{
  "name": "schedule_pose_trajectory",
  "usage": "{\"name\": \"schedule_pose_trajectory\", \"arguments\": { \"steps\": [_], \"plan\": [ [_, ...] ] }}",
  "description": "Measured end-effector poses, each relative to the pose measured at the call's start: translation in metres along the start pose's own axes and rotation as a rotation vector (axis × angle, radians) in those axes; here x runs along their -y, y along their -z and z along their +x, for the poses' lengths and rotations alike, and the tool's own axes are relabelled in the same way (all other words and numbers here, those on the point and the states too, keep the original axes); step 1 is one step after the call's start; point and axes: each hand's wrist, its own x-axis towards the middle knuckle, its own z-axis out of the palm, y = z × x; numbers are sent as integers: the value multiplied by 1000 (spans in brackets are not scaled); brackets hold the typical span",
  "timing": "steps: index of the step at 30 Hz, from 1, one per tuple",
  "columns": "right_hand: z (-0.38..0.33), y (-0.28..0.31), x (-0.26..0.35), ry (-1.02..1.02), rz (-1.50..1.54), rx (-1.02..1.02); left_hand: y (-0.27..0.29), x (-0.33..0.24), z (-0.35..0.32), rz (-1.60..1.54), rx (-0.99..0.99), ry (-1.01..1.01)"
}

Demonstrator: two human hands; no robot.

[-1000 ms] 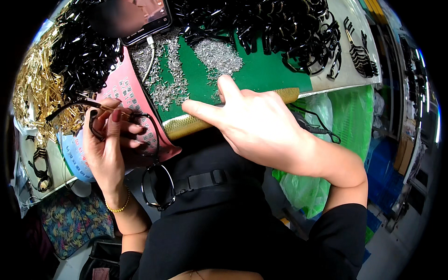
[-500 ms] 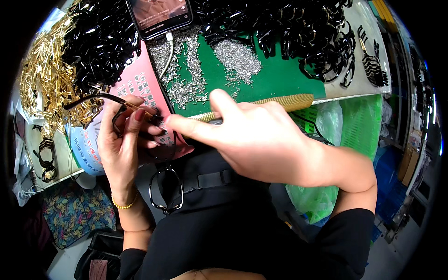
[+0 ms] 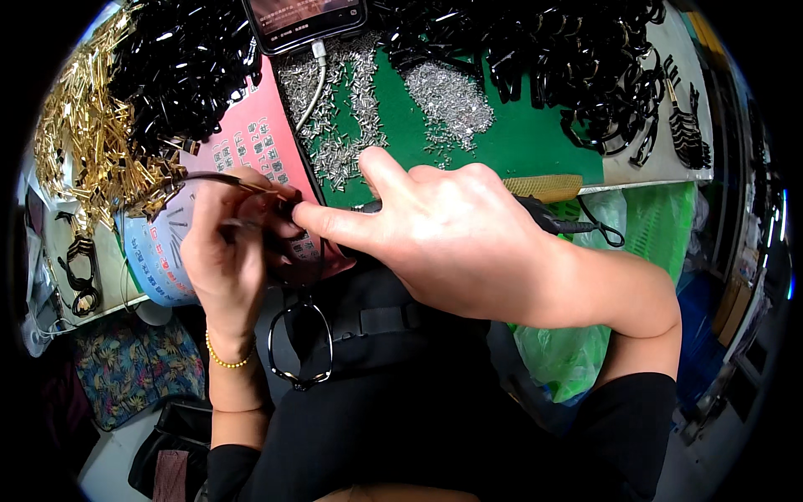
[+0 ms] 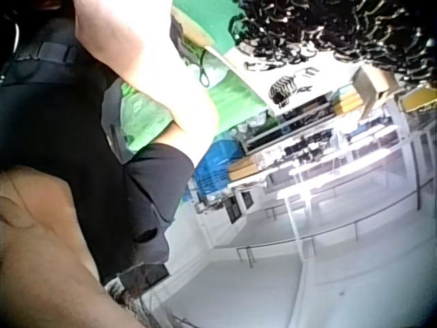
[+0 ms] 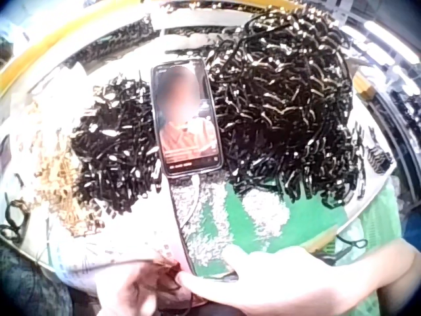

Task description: The person assembles eyeglasses by attaching black plastic temples to metal frames using a wooden-handled tool. They repeatedly pick up temples, align them with the frame, and secure them, then place the completed glasses on the table. A smartphone is briefly handled and plugged in during the process.

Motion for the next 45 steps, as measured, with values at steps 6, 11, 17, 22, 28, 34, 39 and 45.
{"name": "schedule_pose_trajectory", "arguments": {
  "steps": [6,11,17,22,28,34,39,45],
  "plan": [
    [1,1,1,-13,2,-10,-5,-1,1,250,-73,-203],
    [2,-2,1,-17,-8,-62,-5,-1,5,215,-94,-101],
    [4,-2,3,-18,-11,-72,-3,-8,0,34,-76,101],
    [3,-2,4,-25,-29,-58,-5,-5,1,-9,-82,78],
    [4,-14,6,56,-322,-263,-5,-5,3,-28,-73,41],
    [13,-14,-1,76,-444,-262,-5,-2,2,-8,-61,42],
    [19,-23,-4,119,-419,-379,-5,-6,5,-20,-82,76],
    [4,-8,2,-57,-359,-216,-3,-6,12,-103,-146,53]
  ]
}}
